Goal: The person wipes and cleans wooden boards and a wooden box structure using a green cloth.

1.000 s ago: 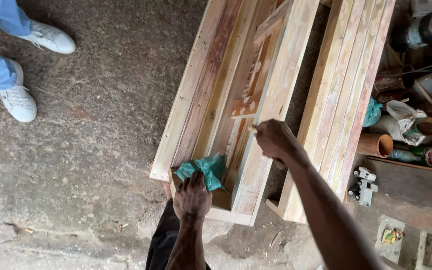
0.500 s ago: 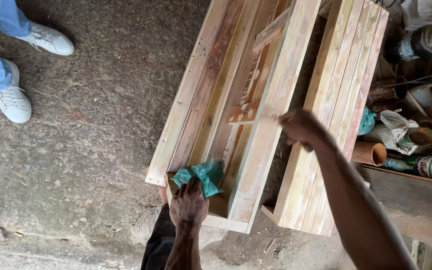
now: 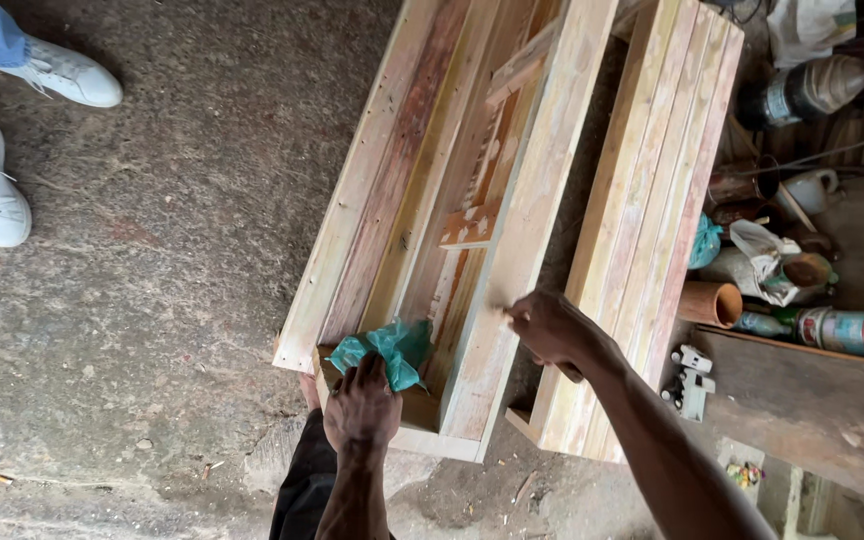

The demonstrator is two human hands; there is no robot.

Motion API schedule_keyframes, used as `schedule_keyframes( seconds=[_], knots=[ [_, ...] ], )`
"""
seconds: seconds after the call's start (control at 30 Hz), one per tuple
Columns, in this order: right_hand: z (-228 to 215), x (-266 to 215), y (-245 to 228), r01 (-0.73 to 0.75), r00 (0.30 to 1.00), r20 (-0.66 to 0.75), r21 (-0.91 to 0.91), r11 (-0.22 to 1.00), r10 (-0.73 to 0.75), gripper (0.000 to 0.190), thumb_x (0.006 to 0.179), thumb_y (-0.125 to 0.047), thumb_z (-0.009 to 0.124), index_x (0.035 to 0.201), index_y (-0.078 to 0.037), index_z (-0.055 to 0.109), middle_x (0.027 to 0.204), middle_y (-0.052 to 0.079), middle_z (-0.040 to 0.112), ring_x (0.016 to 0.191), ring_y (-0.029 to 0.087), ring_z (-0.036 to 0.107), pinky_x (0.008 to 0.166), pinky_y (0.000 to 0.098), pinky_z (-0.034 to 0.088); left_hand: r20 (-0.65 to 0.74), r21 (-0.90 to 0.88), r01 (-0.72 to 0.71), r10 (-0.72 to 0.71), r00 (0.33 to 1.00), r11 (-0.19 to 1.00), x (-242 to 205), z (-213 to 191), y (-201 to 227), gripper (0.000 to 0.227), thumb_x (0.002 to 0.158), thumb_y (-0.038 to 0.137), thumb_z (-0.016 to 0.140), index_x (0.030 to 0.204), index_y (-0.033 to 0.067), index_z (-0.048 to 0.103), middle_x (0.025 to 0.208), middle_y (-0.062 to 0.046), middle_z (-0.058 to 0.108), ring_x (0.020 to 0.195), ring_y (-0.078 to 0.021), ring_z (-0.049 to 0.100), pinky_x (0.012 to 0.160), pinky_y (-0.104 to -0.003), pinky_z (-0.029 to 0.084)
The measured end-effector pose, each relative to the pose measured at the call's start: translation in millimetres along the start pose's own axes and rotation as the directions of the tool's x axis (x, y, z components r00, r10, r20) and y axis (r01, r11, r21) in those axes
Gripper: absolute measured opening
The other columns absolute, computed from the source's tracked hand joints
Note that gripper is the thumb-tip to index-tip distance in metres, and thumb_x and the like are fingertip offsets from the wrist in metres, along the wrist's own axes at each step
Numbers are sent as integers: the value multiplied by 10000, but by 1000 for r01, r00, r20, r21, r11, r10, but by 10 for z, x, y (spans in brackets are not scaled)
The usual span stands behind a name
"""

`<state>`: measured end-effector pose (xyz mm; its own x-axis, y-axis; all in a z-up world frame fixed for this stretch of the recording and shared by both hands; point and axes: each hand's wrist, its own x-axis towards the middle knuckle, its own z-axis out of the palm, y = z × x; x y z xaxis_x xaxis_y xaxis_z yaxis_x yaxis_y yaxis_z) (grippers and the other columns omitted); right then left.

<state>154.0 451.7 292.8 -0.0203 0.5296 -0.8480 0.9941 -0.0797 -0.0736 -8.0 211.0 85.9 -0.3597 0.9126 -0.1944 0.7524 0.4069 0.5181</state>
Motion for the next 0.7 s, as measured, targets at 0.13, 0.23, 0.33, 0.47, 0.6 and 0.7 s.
schedule_keyframes(
  seconds=[0.13, 0.23, 0.33, 0.47, 0.6, 0.7],
  knots=[
    [-467, -14, -310, -159, 987, -31, 34, 987, 160, 383, 1210, -202, 503, 1542, -113, 672, 1013, 277, 834, 642, 241, 796, 335, 266, 338, 95, 30, 11, -14, 995, 999, 16, 5, 2, 264, 887, 193, 787, 1134, 159, 700, 1083, -14, 739, 887, -269, 724, 583, -446, 611],
    [-906, 332, -329, -71, 971, -215, 165, 984, 107, 402, 1213, -329, 558, 1506, -77, 669, 840, 229, 781, 350, 104, 352, 328, 280, 339, 75, 21, 13, -14, 997, 1000, 1, 18, -14, 228, 856, 162, 790, 1064, 168, 695, 1013, -11, 729, 848, -271, 714, 599, -449, 595],
    [-810, 607, -381, -59, 964, -246, 193, 980, 106, 320, 1187, -169, 593, 1431, -25, 744, 941, 272, 774, 569, 212, 645, 384, 315, 466, 94, 11, 13, -14, 995, 1000, 27, -54, 4, 201, 898, 111, 744, 1090, 145, 698, 1064, -3, 750, 833, -245, 714, 528, -417, 582],
    [-272, 173, -418, -39, 981, -185, 97, 995, 57, 384, 1191, -175, 539, 1541, -85, 668, 913, 279, 806, 550, 229, 728, 327, 340, 498, 129, 0, 38, -38, 991, 999, 11, -42, 16, 151, 942, 162, 733, 1087, 156, 692, 1044, -11, 747, 826, -255, 718, 550, -437, 595],
    [32, -264, -482, 20, 999, -38, 44, 999, -18, 339, 1179, -152, 552, 1454, -40, 717, 1010, 267, 825, 465, 182, 637, 366, 325, 511, 132, 15, 62, -63, 989, 998, 30, -49, 34, 144, 965, 180, 692, 1106, 153, 698, 1085, -13, 747, 878, -285, 731, 609, -465, 613],
    [114, -413, -337, -9, 995, 101, 116, 993, -3, 408, 1129, -189, 620, 1517, -118, 726, 928, 194, 847, 490, 151, 630, 378, 292, 457, 151, -54, 103, -94, 984, 993, 79, -94, 76, 157, 964, 148, 660, 1115, 155, 703, 1067, -43, 762, 890, -334, 751, 674, -510, 626]
  ],
)
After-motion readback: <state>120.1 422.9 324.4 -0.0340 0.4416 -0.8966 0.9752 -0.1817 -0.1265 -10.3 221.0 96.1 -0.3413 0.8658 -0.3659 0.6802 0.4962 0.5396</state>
